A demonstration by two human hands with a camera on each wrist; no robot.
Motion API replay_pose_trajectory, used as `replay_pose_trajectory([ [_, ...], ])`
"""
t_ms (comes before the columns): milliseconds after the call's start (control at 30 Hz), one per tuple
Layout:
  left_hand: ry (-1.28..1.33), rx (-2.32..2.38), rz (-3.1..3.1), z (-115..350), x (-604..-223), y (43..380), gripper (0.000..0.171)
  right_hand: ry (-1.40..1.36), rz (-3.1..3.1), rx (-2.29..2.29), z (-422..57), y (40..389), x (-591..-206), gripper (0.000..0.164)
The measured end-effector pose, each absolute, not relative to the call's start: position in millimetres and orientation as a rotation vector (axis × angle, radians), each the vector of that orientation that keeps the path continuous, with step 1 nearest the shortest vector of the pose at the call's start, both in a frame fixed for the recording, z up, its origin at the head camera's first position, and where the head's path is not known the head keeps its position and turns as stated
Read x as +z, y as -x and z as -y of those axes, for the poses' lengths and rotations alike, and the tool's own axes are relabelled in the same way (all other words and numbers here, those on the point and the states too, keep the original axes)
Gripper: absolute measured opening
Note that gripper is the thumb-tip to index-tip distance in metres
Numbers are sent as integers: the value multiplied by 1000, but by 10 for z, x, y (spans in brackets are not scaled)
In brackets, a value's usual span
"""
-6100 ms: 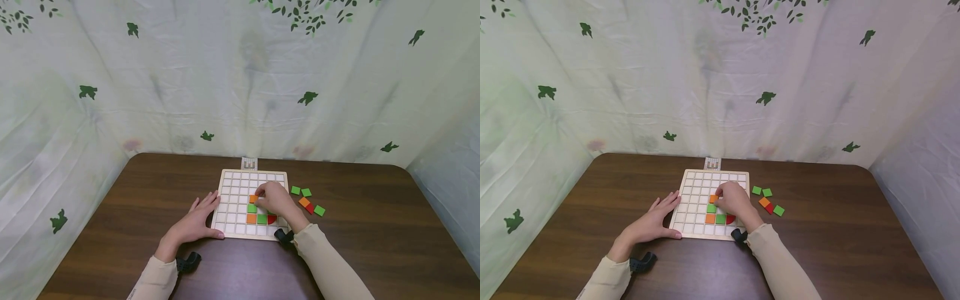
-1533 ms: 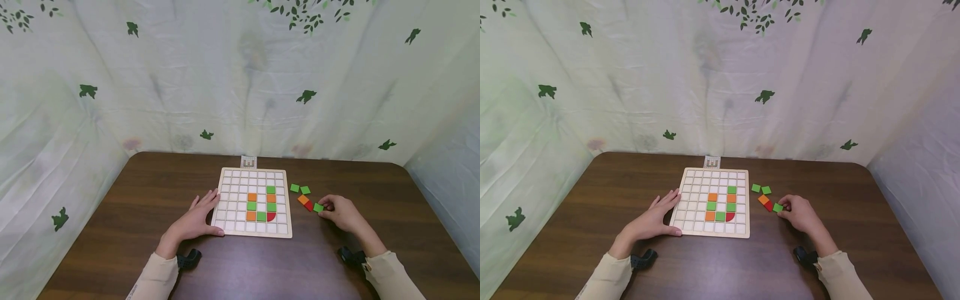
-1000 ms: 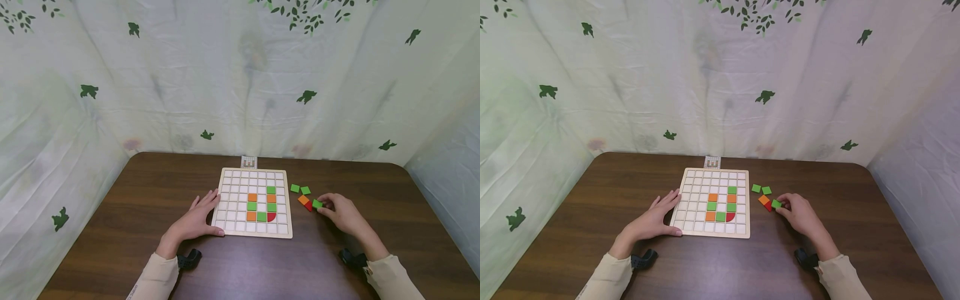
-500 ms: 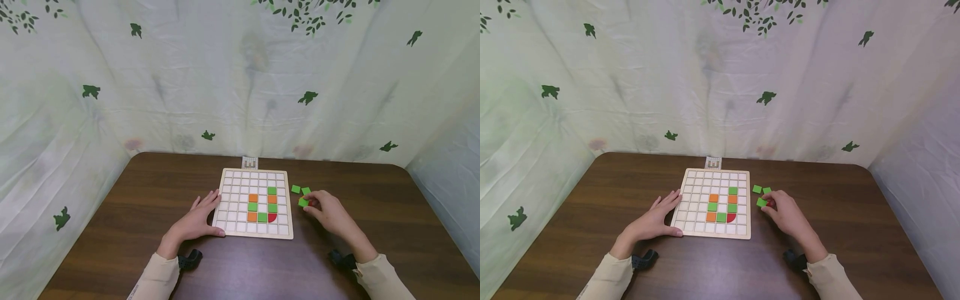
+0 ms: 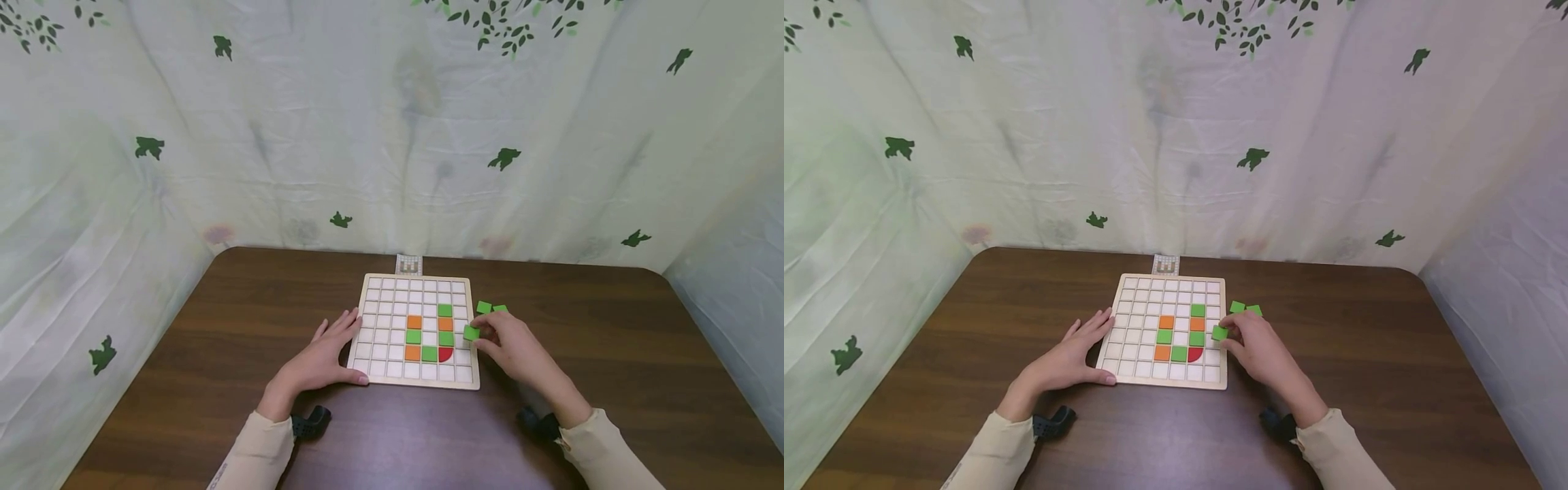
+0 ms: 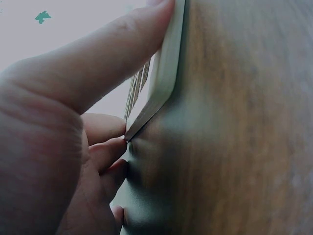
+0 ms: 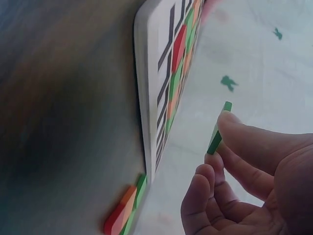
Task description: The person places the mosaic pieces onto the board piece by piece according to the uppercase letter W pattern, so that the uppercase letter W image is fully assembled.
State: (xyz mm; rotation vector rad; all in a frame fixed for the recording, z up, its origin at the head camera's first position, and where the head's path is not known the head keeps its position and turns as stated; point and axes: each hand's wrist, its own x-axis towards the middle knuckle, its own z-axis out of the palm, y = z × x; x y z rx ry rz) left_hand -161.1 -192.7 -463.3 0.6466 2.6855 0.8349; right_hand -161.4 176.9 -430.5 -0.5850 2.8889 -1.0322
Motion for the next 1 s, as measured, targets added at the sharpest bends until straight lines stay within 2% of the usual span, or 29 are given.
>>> replay_pose_trajectory([
  [333,-668,849,-2686,1906,-4642,1621,114,611,-2868,-1013,-1565,1598,-4309,27],
  [600,-661,844,-2684,1911,-4641,1622,114,519,-2810,-991,-1323,1594,-4305,24],
  [1000,-642,838,-2686,1920,-4638,1619,115,702,-2812,-976,-1029,1570,-4359,22],
])
